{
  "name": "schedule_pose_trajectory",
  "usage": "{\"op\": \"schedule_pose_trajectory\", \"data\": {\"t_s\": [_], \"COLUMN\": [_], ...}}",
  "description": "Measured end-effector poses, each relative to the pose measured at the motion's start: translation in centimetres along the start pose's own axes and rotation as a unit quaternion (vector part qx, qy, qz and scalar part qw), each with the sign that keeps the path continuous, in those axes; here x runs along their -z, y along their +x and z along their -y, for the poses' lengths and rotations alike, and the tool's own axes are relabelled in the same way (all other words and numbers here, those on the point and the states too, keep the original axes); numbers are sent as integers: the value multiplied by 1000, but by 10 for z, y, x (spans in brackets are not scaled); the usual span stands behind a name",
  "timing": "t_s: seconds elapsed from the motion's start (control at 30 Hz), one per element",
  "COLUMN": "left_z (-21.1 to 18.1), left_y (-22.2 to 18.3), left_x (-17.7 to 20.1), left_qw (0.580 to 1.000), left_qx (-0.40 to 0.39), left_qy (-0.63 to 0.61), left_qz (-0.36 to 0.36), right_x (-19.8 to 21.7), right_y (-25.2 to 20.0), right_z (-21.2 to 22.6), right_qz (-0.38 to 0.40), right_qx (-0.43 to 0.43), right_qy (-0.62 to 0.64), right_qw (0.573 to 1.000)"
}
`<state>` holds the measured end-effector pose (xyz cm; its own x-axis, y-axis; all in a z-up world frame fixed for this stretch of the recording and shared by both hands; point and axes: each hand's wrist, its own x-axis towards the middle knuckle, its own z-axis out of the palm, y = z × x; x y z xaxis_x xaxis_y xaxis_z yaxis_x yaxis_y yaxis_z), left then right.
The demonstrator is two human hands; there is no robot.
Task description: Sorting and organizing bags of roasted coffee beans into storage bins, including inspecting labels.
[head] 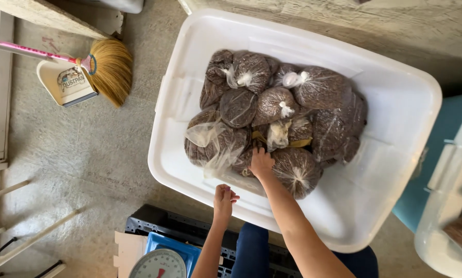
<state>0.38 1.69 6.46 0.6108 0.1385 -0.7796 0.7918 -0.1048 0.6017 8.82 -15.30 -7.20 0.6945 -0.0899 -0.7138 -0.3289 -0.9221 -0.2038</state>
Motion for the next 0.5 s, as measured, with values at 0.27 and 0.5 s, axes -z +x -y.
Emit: {"op": "schedule_pose_trajectory", "data": {"t_s": [0.27,0.5], "left_z": [-4,-98], "left_y": [32,-2], "left_x": [10,-4], "left_qw": [999,973], "left_qx": [0,-93], "left_qy": [24,194], "left_qz": [-29,86], "right_x": [4,125], "right_y": [-31,-93], "right_z": [-18,-51], "right_qz": [-24,96], "right_qx": [211,158], "right_qy": [125,447], "right_qw": [969,875]}}
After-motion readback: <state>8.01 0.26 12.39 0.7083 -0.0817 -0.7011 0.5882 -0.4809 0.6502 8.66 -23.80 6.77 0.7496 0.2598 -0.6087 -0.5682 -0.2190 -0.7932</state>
